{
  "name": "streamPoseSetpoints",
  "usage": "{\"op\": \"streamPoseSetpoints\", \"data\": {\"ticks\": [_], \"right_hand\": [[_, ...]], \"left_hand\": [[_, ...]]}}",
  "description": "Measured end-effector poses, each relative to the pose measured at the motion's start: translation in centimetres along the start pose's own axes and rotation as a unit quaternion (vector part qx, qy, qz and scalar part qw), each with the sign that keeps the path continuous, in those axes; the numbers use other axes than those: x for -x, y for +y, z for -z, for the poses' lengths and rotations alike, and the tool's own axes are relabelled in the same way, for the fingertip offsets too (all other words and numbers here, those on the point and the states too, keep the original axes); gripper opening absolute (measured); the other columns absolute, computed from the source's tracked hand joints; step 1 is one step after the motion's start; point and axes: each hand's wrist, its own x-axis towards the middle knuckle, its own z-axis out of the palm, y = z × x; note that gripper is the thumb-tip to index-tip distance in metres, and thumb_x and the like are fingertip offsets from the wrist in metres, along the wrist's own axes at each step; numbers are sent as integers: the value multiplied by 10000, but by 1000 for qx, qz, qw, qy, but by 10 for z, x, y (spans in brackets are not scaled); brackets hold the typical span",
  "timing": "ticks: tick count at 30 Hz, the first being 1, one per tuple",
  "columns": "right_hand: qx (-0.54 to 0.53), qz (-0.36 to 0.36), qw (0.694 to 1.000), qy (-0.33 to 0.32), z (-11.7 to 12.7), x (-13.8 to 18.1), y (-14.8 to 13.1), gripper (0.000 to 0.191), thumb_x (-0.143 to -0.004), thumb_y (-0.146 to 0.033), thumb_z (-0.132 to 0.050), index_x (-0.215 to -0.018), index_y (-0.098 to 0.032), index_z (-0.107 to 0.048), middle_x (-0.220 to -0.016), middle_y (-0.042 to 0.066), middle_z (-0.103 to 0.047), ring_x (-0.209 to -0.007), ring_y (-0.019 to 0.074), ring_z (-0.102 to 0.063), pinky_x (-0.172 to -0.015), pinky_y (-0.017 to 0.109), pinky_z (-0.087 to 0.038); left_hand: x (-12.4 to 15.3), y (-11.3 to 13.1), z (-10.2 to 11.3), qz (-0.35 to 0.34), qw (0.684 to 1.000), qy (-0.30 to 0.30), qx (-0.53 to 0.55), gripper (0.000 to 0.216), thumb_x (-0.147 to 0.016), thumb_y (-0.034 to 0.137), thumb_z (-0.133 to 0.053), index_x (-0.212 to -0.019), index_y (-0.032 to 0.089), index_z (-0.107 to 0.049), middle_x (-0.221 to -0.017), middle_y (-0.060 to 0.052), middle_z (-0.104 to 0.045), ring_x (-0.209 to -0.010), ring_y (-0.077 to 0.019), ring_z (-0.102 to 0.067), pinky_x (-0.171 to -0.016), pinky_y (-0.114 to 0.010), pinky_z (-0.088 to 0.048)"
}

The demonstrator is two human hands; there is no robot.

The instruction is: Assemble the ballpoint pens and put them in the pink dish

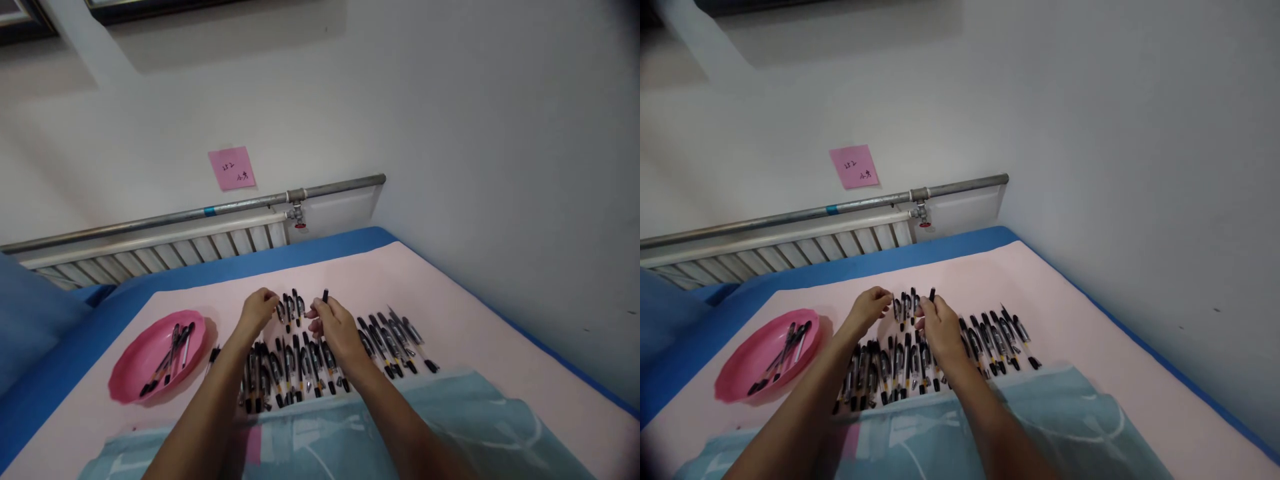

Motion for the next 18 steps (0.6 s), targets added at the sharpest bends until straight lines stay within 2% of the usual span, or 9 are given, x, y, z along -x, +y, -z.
{"op": "streamPoseSetpoints", "data": {"ticks": [3,7,13,15,18], "right_hand": [[2,2,1000,-8,1,1,-3,262,-780,-406,-421,-713,-163,-492,-702,26,-590,-477,92,-518,-397,192,-417],[14,9,1000,-20,4,3,-9,263,-790,-405,-426,-696,-166,-486,-636,8,-568,-470,91,-513,-401,186,-423],[25,5,999,-23,5,5,-14,256,-796,-394,-425,-682,-173,-485,-612,-1,-559,-464,92,-507,-398,185,-412],[31,7,999,-29,3,7,-14,251,-794,-391,-431,-680,-174,-485,-621,-2,-563,-461,88,-504,-396,181,-403],[45,4,998,-34,2,8,-13,247,-791,-390,-435,-672,-178,-475,-598,-14,-550,-440,83,-488,-386,177,-381]], "left_hand": [[-33,-15,-4,44,996,27,-73,156,-678,225,-514,-739,127,-620,-826,-150,-673,-825,-241,-623,-666,-287,-424],[-54,-21,-16,81,987,24,-135,165,-620,238,-570,-701,107,-630,-916,-229,-657,-966,-326,-580,-731,-330,-415],[-55,-26,-16,114,985,-3,-132,68,-544,182,-605,-573,121,-602,-876,-248,-661,-995,-366,-559,-750,-353,-419],[-50,-28,-14,125,987,-3,-99,41,-513,133,-609,-515,141,-569,-817,-235,-670,-1000,-370,-556,-752,-354,-422],[-39,-26,-10,135,991,10,-10,132,-509,83,-606,-466,165,-512,-681,-195,-666,-962,-344,-581,-731,-333,-438]]}}
